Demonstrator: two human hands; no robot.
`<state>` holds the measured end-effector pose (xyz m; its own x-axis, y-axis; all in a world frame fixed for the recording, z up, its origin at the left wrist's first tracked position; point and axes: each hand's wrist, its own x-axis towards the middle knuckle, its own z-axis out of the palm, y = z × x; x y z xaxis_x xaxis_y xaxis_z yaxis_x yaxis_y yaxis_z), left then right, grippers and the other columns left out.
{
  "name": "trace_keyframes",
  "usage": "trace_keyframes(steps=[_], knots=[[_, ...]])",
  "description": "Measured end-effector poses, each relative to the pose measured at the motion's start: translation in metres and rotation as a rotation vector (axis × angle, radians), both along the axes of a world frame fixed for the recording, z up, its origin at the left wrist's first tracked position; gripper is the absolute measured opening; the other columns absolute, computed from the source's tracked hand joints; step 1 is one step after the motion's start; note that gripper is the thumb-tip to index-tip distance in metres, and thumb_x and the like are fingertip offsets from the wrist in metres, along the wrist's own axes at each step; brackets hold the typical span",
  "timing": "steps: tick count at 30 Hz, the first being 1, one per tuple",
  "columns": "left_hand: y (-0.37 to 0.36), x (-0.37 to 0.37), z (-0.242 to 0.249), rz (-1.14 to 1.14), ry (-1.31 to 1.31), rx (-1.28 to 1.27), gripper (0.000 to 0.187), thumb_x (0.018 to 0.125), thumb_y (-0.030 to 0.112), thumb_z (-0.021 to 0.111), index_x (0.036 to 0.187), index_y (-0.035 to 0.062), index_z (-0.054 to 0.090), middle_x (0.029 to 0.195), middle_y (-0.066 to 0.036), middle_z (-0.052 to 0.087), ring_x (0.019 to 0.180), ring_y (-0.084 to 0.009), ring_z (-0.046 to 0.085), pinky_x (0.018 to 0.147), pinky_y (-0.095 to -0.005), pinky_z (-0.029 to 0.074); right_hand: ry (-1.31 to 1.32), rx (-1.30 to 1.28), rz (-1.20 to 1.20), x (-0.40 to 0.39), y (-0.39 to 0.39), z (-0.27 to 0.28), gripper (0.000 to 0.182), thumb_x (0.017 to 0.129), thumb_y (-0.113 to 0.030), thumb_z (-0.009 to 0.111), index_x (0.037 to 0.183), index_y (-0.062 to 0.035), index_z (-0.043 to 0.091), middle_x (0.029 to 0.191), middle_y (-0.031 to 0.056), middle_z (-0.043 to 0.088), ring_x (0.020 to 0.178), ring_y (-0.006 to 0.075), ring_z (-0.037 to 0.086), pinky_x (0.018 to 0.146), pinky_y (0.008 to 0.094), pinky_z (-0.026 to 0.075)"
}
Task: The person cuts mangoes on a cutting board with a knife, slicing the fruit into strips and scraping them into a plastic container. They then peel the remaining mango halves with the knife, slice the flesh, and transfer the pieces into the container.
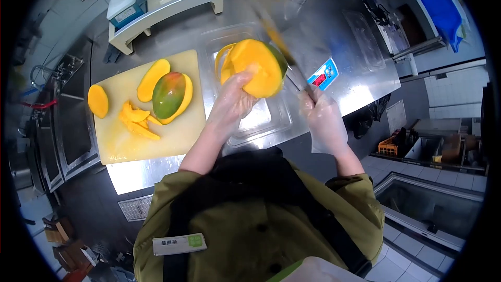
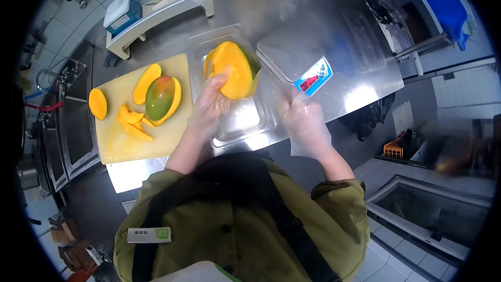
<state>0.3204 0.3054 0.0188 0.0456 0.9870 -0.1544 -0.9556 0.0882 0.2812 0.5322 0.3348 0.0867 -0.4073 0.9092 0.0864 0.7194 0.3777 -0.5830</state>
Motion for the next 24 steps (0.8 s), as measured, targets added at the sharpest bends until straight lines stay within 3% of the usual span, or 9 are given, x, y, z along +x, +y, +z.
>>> trace_keyframes(steps=[2,3,6,10,12,16,19,22,24], knots=[[0.006,0.009,0.006,0.058,0.054,-0.164,0.036,0.102,0.017,0.048,0.133,-0.0003,0.042,0.129,-0.014,0.055,0.120,-0.0268,0.057,0.104,-0.0413,0.048,-0.019,0.261,0.111,0.005,-0.001,-0.003,0.020,0.091,-0.014,0.058,0.105,0.0006,0.061,0.079,0.0215,0.063,0.067,0.0373,0.063,0.062,0.0419,0.050],[0.009,0.012,0.010,0.086,0.084,-0.246,0.035,0.103,0.018,0.048,0.132,-0.0002,0.043,0.127,-0.014,0.056,0.119,-0.0264,0.057,0.103,-0.0410,0.049,-0.229,0.338,0.180,0.010,0.001,0.001,0.021,0.082,-0.009,0.061,0.101,-0.0013,0.058,0.075,0.0163,0.060,0.066,0.0335,0.064,0.059,0.0406,0.053],[0.003,0.020,0.032,0.119,-0.032,-0.280,0.032,0.103,0.020,0.049,0.128,0.0006,0.045,0.123,-0.013,0.058,0.116,-0.0254,0.059,0.101,-0.0408,0.050,-0.364,0.518,0.272,0.013,0.001,0.011,0.028,0.079,-0.005,0.059,0.106,-0.0018,0.055,0.070,0.0116,0.056,0.063,0.0280,0.063,0.055,0.0375,0.052],[-0.006,0.019,0.031,0.095,-0.145,-0.263,0.033,0.103,0.024,0.049,0.127,0.0025,0.047,0.121,-0.012,0.059,0.112,-0.0230,0.060,0.098,-0.0356,0.052,-0.511,0.593,0.266,0.011,0.002,0.020,0.031,0.079,-0.004,0.058,0.109,-0.0018,0.053,0.069,0.0090,0.056,0.062,0.0243,0.064,0.053,0.0353,0.052],[-0.008,0.019,0.029,0.083,-0.062,-0.175,0.032,0.103,0.024,0.049,0.127,0.0025,0.047,0.121,-0.011,0.059,0.111,-0.0222,0.061,0.096,-0.0347,0.053,-0.630,0.607,0.235,0.010,0.002,0.020,0.030,0.079,-0.004,0.058,0.109,-0.0015,0.052,0.070,0.0087,0.056,0.062,0.0244,0.064,0.053,0.0351,0.052],[-0.014,0.017,0.024,0.066,0.006,0.008,0.033,0.102,0.022,0.050,0.128,0.0017,0.047,0.119,-0.011,0.060,0.108,-0.0220,0.063,0.093,-0.0349,0.055,-0.423,0.584,0.237,0.006,0.003,0.019,0.023,0.080,-0.002,0.056,0.103,-0.0009,0.051,0.071,0.0097,0.056,0.063,0.0263,0.064,0.054,0.0357,0.051],[-0.013,0.013,0.008,0.007,-0.201,0.057,0.034,0.102,0.021,0.051,0.129,0.0009,0.046,0.121,-0.012,0.060,0.106,-0.0220,0.063,0.092,-0.0350,0.055,-0.233,0.556,0.248,-0.004,0.000,0.020,0.020,0.079,0.000,0.056,0.098,-0.0010,0.050,0.072,0.0106,0.056,0.063,0.0278,0.064,0.055,0.0368,0.050],[-0.013,0.013,0.005,0.021,-0.191,0.126,0.033,0.101,0.019,0.052,0.128,0.0004,0.047,0.123,-0.013,0.059,0.109,-0.0226,0.063,0.093,-0.0355,0.055,-0.175,0.519,0.232,-0.013,-0.003,0.024,0.019,0.078,0.001,0.056,0.096,-0.0018,0.050,0.072,0.0115,0.056,0.063,0.0285,0.063,0.054,0.0378,0.050],[-0.017,0.020,0.009,0.229,0.743,0.241,0.032,0.101,0.017,0.052,0.128,0.0000,0.047,0.122,-0.013,0.060,0.111,-0.0235,0.062,0.095,-0.0364,0.055,-0.163,0.533,0.220,-0.015,-0.002,0.025,0.020,0.078,0.002,0.056,0.097,-0.0022,0.050,0.073,0.0119,0.056,0.064,0.0284,0.063,0.054,0.0379,0.050]])
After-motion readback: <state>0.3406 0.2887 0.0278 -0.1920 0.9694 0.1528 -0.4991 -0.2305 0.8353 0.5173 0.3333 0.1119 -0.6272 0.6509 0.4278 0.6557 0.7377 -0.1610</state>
